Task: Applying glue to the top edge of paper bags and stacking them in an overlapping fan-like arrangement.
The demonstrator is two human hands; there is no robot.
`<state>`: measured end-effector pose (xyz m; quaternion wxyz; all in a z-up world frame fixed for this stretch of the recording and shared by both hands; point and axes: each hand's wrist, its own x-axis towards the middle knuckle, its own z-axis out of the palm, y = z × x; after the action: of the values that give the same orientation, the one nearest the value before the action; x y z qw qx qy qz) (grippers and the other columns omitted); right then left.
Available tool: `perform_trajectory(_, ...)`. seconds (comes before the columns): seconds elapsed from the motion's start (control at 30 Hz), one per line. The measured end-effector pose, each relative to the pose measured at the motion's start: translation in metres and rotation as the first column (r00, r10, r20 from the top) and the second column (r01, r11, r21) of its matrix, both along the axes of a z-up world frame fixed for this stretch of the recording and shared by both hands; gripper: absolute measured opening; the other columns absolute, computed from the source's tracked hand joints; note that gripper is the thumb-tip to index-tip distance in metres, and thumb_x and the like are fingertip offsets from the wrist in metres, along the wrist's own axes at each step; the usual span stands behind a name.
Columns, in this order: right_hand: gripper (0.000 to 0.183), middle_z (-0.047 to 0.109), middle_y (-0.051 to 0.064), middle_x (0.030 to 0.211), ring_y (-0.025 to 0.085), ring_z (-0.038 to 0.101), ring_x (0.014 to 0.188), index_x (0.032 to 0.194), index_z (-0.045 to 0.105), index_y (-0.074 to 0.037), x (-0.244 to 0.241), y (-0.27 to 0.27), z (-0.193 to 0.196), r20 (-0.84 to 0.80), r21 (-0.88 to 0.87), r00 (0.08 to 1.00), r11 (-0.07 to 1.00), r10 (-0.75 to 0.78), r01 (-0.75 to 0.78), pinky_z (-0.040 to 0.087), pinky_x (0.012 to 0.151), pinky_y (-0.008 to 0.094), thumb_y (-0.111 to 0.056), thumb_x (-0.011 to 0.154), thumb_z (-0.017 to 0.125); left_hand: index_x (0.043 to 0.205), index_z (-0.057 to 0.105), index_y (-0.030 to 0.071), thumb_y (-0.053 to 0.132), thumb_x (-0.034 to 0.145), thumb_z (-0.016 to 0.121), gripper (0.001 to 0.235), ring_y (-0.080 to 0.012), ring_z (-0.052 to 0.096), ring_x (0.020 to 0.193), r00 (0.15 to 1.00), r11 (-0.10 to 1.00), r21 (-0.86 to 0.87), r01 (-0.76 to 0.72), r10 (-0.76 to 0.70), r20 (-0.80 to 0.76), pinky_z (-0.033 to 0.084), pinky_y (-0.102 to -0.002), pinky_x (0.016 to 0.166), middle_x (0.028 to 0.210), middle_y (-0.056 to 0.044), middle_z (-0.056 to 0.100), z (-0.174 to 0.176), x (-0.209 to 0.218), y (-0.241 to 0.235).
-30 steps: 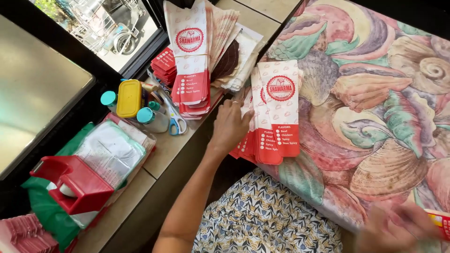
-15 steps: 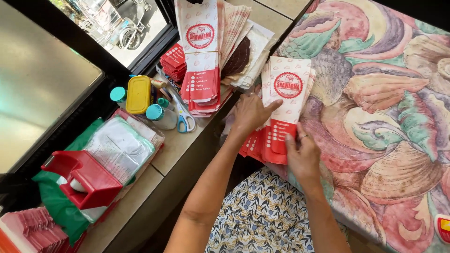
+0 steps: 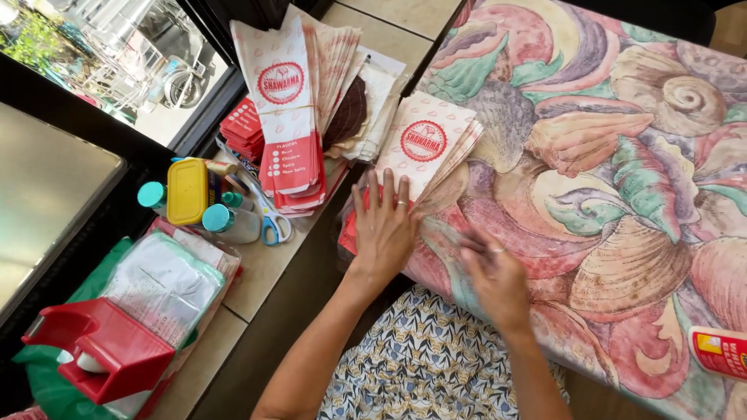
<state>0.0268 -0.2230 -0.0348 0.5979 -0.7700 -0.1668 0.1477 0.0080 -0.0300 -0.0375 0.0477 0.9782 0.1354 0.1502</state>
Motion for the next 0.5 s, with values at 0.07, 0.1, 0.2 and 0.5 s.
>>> perform_trajectory(0.07,0.047,0.068,0.021,0.128,0.028,0.071,0.113,0.145,0.055,-0.001,0.000,-0.031,0.014,-0.067,-0.114,0.992,0.988,-0.108,0.100,0.060,0.093,0.034,0.002,0.099,0.057,0.151,0.046,0.003,0.036,0.096,0.062,0.066,-0.0472,0.027,0.150,0.987,0.999,-0.006,0.035,-0.035,-0.156,0.014,-0.068,0.119,0.157,-0.028,0.041,0.006,-0.013,-0.016)
perform_trajectory(0.1,0.047,0.068,0.021,0.128,0.028,0.071,0.113,0.145,0.055,-0.001,0.000,-0.038,0.028,-0.068,-0.114,0.992,0.989,-0.105,0.097,0.060,0.093,0.034,0.002,0.099,0.057,0.151,0.046,0.003,0.036,0.096,0.062,0.066,-0.0472,0.027,0.150,0.987,0.999,-0.005,0.032,-0.032,-0.157,0.014,-0.068,0.119,0.157,-0.028,0.041,0.004,-0.006,-0.022)
perform_trajectory(0.2,0.027,0.071,0.014,0.122,0.023,0.073,0.113,0.128,0.062,0.002,-0.001,-0.061,0.049,-0.238,-0.166,0.930,0.955,-0.280,0.245,0.061,0.106,0.029,0.007,0.105,0.050,0.161,0.006,0.009,-0.008,0.073,0.061,0.105,-0.0430,0.007,0.151,0.880,0.997,0.073,-0.015,0.048,-0.473,0.008,-0.061,0.122,0.165,-0.026,0.008,-0.001,0.008,-0.037)
perform_trajectory(0.5,0.033,0.065,0.027,0.120,0.029,0.066,0.111,0.132,0.055,0.015,-0.003,-0.088,0.010,-0.039,0.000,0.958,0.959,-0.283,0.283,0.056,0.102,0.032,0.018,0.100,0.055,0.161,0.017,0.014,0.011,0.075,0.066,0.100,-0.0503,0.022,0.147,0.937,0.989,0.048,-0.142,0.149,-0.317,0.021,-0.066,0.117,0.162,-0.029,0.021,0.019,0.010,-0.028)
